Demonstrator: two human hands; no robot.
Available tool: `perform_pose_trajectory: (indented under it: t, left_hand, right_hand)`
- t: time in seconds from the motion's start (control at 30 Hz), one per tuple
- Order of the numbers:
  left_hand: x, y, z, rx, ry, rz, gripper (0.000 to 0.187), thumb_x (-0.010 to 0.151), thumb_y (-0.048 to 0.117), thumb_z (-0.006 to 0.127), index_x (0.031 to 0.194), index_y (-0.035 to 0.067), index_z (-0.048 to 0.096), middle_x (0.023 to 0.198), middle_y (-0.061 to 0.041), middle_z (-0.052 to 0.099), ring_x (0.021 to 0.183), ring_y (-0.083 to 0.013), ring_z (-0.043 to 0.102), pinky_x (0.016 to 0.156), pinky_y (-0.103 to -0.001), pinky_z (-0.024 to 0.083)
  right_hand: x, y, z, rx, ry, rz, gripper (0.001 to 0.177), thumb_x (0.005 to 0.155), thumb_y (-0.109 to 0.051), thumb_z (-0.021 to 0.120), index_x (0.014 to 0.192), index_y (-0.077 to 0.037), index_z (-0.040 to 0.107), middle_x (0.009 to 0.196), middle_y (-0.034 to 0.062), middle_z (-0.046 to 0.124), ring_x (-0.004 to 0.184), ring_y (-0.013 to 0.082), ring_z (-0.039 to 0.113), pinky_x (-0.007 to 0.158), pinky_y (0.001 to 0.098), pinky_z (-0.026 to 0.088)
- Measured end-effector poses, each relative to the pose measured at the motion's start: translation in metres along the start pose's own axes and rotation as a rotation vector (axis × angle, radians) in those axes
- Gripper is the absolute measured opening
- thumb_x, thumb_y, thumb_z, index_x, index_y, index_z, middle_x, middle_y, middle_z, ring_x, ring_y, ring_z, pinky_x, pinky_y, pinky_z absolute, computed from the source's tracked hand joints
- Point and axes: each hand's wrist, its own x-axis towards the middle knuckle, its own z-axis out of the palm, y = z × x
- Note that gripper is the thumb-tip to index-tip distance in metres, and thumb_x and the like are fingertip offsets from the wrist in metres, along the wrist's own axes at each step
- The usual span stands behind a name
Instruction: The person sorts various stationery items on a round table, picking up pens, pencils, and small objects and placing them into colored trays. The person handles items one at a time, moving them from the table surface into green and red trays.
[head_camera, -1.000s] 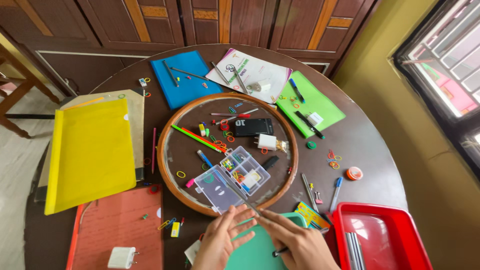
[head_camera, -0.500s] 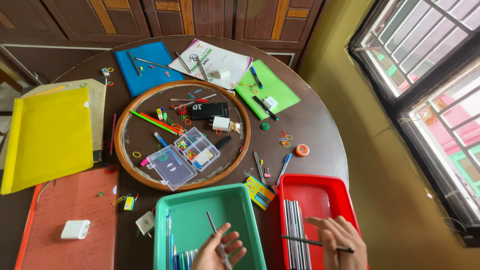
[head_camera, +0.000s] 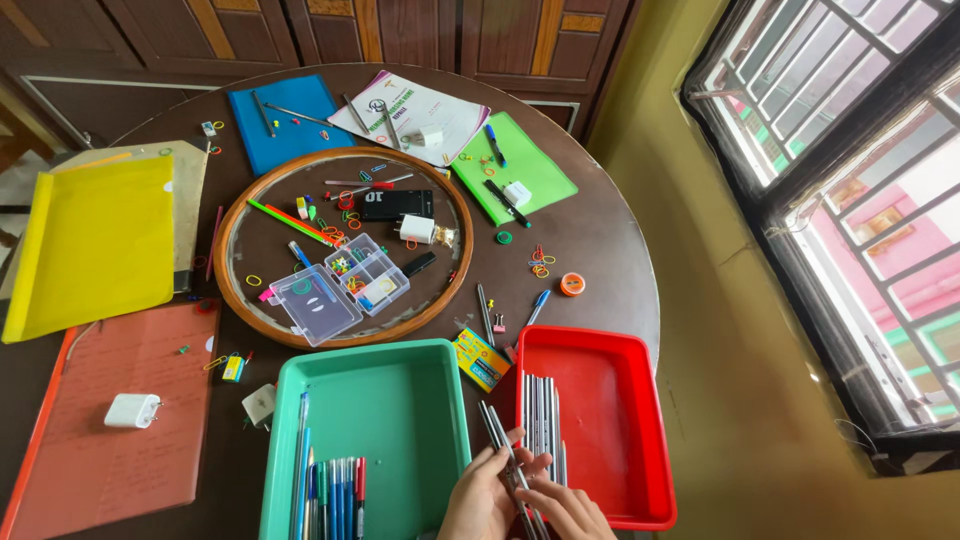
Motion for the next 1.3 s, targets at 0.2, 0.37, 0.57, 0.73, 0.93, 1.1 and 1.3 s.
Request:
perform_pose_trajectory:
  t: [0.2, 0.37, 0.57, 0.73, 0.93, 1.1, 1.3]
  left_hand:
    - [-0.002, -0.012, 0.018, 0.084, -0.018, 0.101, 0.040, 0.104, 0.017, 0.044, 0.136, -0.003, 0.056, 0.091, -0.008, 0.059, 0.104, -0.0288, 0.069, 0.100, -0.042, 0.056]
    - [-0.011, -0.032, 0.043, 0.388, -0.062, 0.089, 0.039, 0.104, 0.020, 0.043, 0.134, 0.000, 0.055, 0.106, -0.010, 0.069, 0.111, -0.0195, 0.065, 0.096, -0.038, 0.050]
    - [-0.008, -0.032, 0.049, 1.331, 0.065, 0.695, 0.042, 0.099, 0.019, 0.054, 0.137, 0.001, 0.052, 0.130, -0.012, 0.063, 0.126, -0.0273, 0.057, 0.107, -0.041, 0.046]
    - [0.001, -0.031, 0.031, 1.987, -0.202, 0.839, 0.026, 0.095, 0.012, 0.058, 0.113, -0.003, 0.071, 0.131, -0.018, 0.065, 0.135, -0.0355, 0.050, 0.121, -0.058, 0.021]
    - [0.013, -0.048, 0.015, 2.150, -0.272, 0.798, 0.026, 0.092, 0.014, 0.061, 0.106, -0.005, 0.073, 0.129, -0.016, 0.066, 0.136, -0.0349, 0.049, 0.123, -0.062, 0.011]
    - [0.019, -0.051, 0.004, 2.100, -0.298, 0.881, 0.027, 0.091, 0.014, 0.064, 0.104, -0.007, 0.073, 0.127, -0.018, 0.068, 0.129, -0.0340, 0.055, 0.122, -0.061, 0.015]
    - [0.015, -0.047, 0.002, 2.075, -0.299, 0.836, 0.019, 0.086, 0.007, 0.064, 0.097, -0.005, 0.074, 0.119, -0.019, 0.070, 0.129, -0.0330, 0.059, 0.126, -0.056, 0.022]
  right_hand:
    - [-0.016, -0.004, 0.005, 0.709, -0.020, 1.020, 0.030, 0.086, -0.011, 0.080, 0.109, 0.003, 0.068, 0.087, 0.0155, 0.084, 0.074, 0.0234, 0.079, 0.064, 0.0339, 0.057]
    - [-0.003, 0.020, -0.026, 0.939, -0.315, 1.027, 0.037, 0.085, -0.007, 0.077, 0.119, 0.001, 0.066, 0.086, 0.0135, 0.082, 0.081, 0.0165, 0.078, 0.071, 0.0304, 0.063]
    - [0.018, 0.052, -0.066, 0.883, -0.206, 1.001, 0.029, 0.087, -0.012, 0.074, 0.108, 0.008, 0.076, 0.091, 0.0110, 0.085, 0.086, 0.0144, 0.078, 0.076, 0.0283, 0.061]
    - [0.038, 0.073, -0.073, 0.711, -0.120, 1.061, 0.029, 0.086, -0.012, 0.077, 0.105, 0.009, 0.075, 0.091, 0.0121, 0.081, 0.082, 0.0162, 0.076, 0.076, 0.0312, 0.064]
    - [0.046, 0.081, -0.052, 0.590, -0.178, 1.084, 0.033, 0.082, -0.012, 0.081, 0.108, 0.008, 0.074, 0.090, 0.0145, 0.081, 0.079, 0.0181, 0.076, 0.075, 0.0323, 0.062]
    - [0.061, 0.092, -0.030, 0.591, -0.214, 1.062, 0.038, 0.080, -0.010, 0.083, 0.112, 0.007, 0.074, 0.090, 0.0160, 0.082, 0.075, 0.0186, 0.078, 0.070, 0.0314, 0.064]
    - [0.059, 0.104, -0.004, 0.527, -0.290, 0.922, 0.036, 0.076, -0.006, 0.083, 0.108, 0.007, 0.074, 0.085, 0.0163, 0.081, 0.069, 0.0211, 0.079, 0.061, 0.0320, 0.066]
